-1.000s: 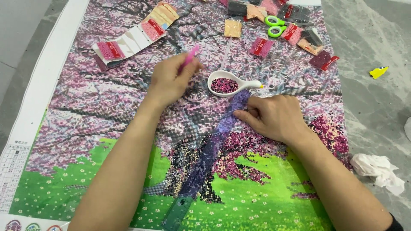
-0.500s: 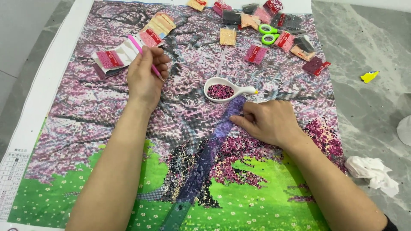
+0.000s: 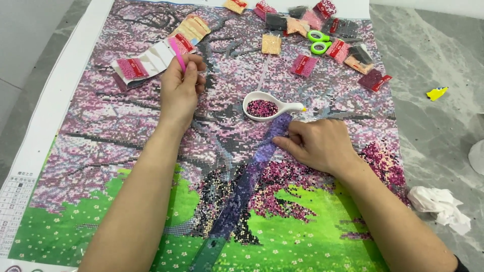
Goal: A person is performing diamond painting, picking up small resin beads with a pen tool and placing them on an adhesive canvas.
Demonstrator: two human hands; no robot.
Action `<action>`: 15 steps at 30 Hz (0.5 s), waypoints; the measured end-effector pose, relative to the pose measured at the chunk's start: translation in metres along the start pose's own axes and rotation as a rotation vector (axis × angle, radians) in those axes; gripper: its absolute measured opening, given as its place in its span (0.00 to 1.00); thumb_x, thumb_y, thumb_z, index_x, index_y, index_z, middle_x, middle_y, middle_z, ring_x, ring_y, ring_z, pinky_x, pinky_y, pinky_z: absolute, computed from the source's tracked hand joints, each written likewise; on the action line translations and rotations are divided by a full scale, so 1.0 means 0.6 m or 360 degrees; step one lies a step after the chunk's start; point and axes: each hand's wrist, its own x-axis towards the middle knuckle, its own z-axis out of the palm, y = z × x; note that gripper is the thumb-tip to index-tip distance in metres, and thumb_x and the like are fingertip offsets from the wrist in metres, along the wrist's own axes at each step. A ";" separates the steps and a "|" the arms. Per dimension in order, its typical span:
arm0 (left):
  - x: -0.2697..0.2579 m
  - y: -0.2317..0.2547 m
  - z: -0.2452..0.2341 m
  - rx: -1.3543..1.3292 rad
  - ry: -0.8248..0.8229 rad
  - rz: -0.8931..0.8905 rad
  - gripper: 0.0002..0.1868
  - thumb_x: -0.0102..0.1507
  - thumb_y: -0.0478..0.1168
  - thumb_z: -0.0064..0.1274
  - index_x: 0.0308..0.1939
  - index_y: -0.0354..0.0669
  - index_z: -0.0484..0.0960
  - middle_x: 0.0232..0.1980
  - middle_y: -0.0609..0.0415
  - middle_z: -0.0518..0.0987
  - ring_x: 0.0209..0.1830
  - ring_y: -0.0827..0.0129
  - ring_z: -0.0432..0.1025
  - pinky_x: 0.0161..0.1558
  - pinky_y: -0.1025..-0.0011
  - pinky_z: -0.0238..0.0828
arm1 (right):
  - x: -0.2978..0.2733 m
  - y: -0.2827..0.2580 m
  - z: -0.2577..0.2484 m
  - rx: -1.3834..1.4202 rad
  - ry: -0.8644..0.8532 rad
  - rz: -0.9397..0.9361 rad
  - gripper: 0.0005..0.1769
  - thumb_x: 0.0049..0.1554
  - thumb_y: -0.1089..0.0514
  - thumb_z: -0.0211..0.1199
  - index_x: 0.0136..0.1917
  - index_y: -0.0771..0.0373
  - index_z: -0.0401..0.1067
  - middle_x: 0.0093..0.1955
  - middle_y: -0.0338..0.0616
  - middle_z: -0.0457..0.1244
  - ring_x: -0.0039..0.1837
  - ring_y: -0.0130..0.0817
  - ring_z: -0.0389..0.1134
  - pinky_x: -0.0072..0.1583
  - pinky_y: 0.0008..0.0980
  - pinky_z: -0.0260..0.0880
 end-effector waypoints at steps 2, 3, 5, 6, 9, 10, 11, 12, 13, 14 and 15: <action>-0.002 0.003 -0.001 0.0045 -0.0019 0.0023 0.10 0.72 0.39 0.36 0.49 0.45 0.74 0.40 0.54 0.77 0.33 0.79 0.70 0.34 0.85 0.71 | 0.000 -0.001 0.001 0.0004 -0.0003 -0.0006 0.29 0.58 0.36 0.57 0.23 0.52 0.63 0.13 0.34 0.54 0.18 0.32 0.58 0.30 0.28 0.59; -0.004 0.008 0.001 0.0066 -0.0030 0.0039 0.10 0.72 0.38 0.35 0.49 0.44 0.74 0.40 0.54 0.76 0.32 0.80 0.69 0.33 0.85 0.70 | -0.001 -0.001 0.001 -0.0009 -0.0002 0.0000 0.29 0.58 0.36 0.57 0.23 0.52 0.63 0.13 0.34 0.54 0.19 0.32 0.58 0.31 0.28 0.60; -0.006 0.012 0.002 0.0087 -0.0040 0.0055 0.10 0.72 0.37 0.35 0.48 0.43 0.74 0.39 0.54 0.76 0.31 0.81 0.67 0.32 0.85 0.68 | -0.001 -0.002 0.001 -0.0022 -0.0002 0.0004 0.29 0.58 0.35 0.57 0.23 0.52 0.63 0.13 0.34 0.54 0.19 0.32 0.58 0.31 0.28 0.60; -0.006 0.013 0.003 0.0088 -0.0048 0.0070 0.10 0.71 0.36 0.35 0.48 0.42 0.75 0.39 0.54 0.76 0.31 0.80 0.67 0.32 0.84 0.67 | -0.001 -0.002 0.001 -0.0024 0.0000 0.0007 0.29 0.58 0.35 0.57 0.23 0.52 0.63 0.13 0.34 0.54 0.19 0.32 0.59 0.31 0.28 0.60; -0.005 0.010 0.001 0.0097 -0.0067 0.0095 0.10 0.71 0.36 0.35 0.48 0.42 0.75 0.39 0.53 0.76 0.30 0.80 0.66 0.31 0.84 0.67 | -0.001 -0.003 0.000 -0.0022 -0.0009 0.0021 0.29 0.58 0.36 0.58 0.23 0.52 0.63 0.13 0.34 0.54 0.19 0.32 0.59 0.31 0.28 0.60; -0.004 0.008 0.001 0.0103 -0.0078 0.0108 0.10 0.71 0.35 0.35 0.47 0.41 0.75 0.38 0.53 0.76 0.30 0.80 0.65 0.31 0.84 0.66 | -0.001 -0.003 0.000 -0.0019 -0.0020 0.0031 0.29 0.58 0.36 0.58 0.23 0.52 0.63 0.13 0.34 0.54 0.19 0.33 0.58 0.31 0.28 0.60; -0.004 0.009 0.002 0.0103 -0.0078 0.0107 0.10 0.71 0.35 0.35 0.47 0.41 0.75 0.38 0.53 0.76 0.30 0.80 0.65 0.31 0.84 0.66 | -0.001 -0.004 -0.001 -0.0019 -0.0021 0.0031 0.29 0.58 0.36 0.58 0.23 0.52 0.63 0.13 0.34 0.54 0.19 0.33 0.58 0.31 0.28 0.60; -0.005 0.010 0.003 0.0089 -0.0082 0.0108 0.10 0.71 0.35 0.36 0.47 0.41 0.75 0.38 0.53 0.76 0.29 0.80 0.65 0.31 0.85 0.66 | -0.001 -0.004 -0.002 -0.0027 -0.0021 0.0032 0.29 0.58 0.36 0.58 0.23 0.52 0.63 0.13 0.34 0.54 0.19 0.33 0.59 0.31 0.29 0.60; -0.006 0.012 0.004 0.0076 -0.0086 0.0108 0.10 0.71 0.35 0.36 0.47 0.41 0.75 0.38 0.53 0.76 0.29 0.80 0.65 0.30 0.85 0.65 | -0.001 -0.005 -0.003 -0.0035 -0.0022 0.0032 0.29 0.58 0.35 0.58 0.23 0.52 0.63 0.13 0.35 0.54 0.19 0.34 0.59 0.31 0.29 0.60; -0.007 0.012 0.005 0.0076 -0.0086 0.0108 0.10 0.71 0.35 0.36 0.47 0.41 0.75 0.38 0.53 0.76 0.29 0.80 0.65 0.30 0.85 0.65 | -0.001 -0.005 -0.002 -0.0035 -0.0023 0.0032 0.29 0.58 0.35 0.58 0.23 0.52 0.63 0.13 0.35 0.54 0.19 0.34 0.59 0.31 0.29 0.60; -0.007 0.012 0.005 0.0077 -0.0083 0.0115 0.10 0.71 0.35 0.36 0.47 0.41 0.75 0.37 0.53 0.76 0.29 0.80 0.64 0.30 0.85 0.65 | -0.002 -0.004 -0.001 -0.0040 -0.0019 0.0030 0.29 0.58 0.35 0.58 0.23 0.52 0.63 0.13 0.35 0.54 0.19 0.34 0.59 0.31 0.29 0.60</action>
